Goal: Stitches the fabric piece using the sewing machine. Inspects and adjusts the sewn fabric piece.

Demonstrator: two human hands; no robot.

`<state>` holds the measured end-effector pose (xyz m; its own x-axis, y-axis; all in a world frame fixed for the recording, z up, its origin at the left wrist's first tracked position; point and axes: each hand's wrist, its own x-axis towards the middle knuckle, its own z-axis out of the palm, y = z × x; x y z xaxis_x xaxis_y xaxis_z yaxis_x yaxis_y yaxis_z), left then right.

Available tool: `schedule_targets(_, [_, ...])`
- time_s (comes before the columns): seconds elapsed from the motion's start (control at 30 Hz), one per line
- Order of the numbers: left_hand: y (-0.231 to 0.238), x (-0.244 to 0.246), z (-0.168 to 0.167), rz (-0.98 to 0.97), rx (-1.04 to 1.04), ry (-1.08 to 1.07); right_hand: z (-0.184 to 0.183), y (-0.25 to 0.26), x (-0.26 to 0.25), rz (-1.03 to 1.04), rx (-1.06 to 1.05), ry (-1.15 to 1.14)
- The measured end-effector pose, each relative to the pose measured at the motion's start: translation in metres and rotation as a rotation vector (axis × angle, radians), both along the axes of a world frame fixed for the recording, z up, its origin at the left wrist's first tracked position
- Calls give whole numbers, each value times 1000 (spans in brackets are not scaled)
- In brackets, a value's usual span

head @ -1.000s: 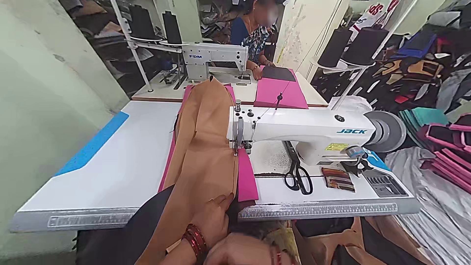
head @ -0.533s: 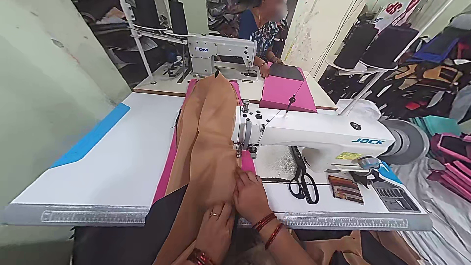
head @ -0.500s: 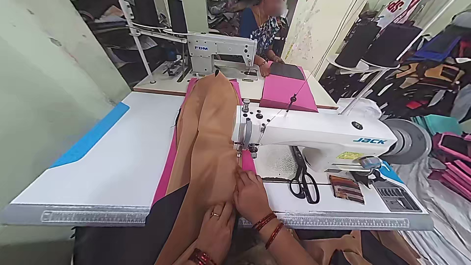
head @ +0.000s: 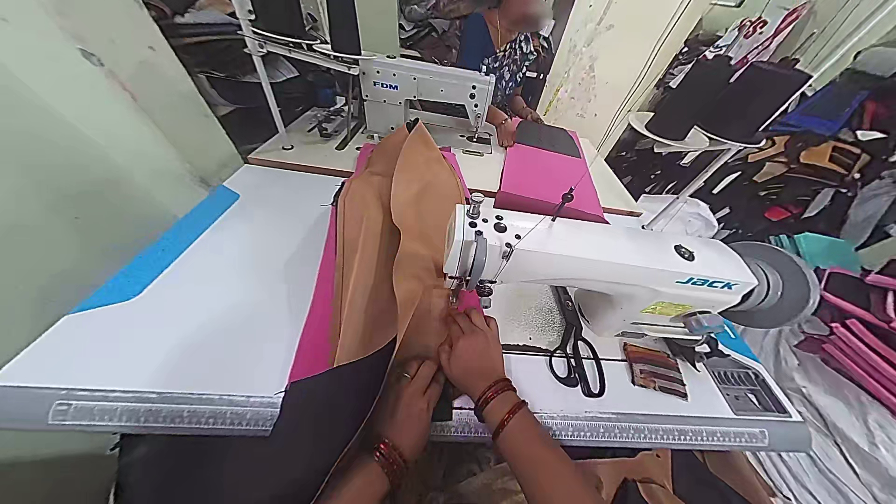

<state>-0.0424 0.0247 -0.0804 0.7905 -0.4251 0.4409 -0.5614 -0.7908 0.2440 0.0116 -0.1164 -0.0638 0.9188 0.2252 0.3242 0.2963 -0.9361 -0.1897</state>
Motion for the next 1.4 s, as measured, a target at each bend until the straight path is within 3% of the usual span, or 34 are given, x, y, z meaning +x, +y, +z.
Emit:
schedule_targets(0.13, [-4,5,16,9,-128,289,-3,-5,3,0,59,26])
schedule_targets(0.3, [-3,17,22,-34,-191,339,-22,-8,-6,-13,102,-201])
schedule_targets(0.5, [-8,27,28,-49,-267,417,-20,-3,10,-77,51,-199])
schedule_targets(0.7, [-10,43,23,-91,-325,387,-22,-9,11,-101,136,-220])
schedule_targets(0.83, [-6,53,19,-135,-301,385,-25,-12,5,-86,65,-261])
schedule_targets(1.0, [-11,65,23,-109,-306,506,-20,-11,13,-97,95,-121])
schedule_targets(1.1, [-12,72,13,-128,-323,372,-18,-12,9,-86,124,-171])
schedule_targets(1.4, [-24,87,14,-66,-314,368,-25,-13,14,-124,129,-175])
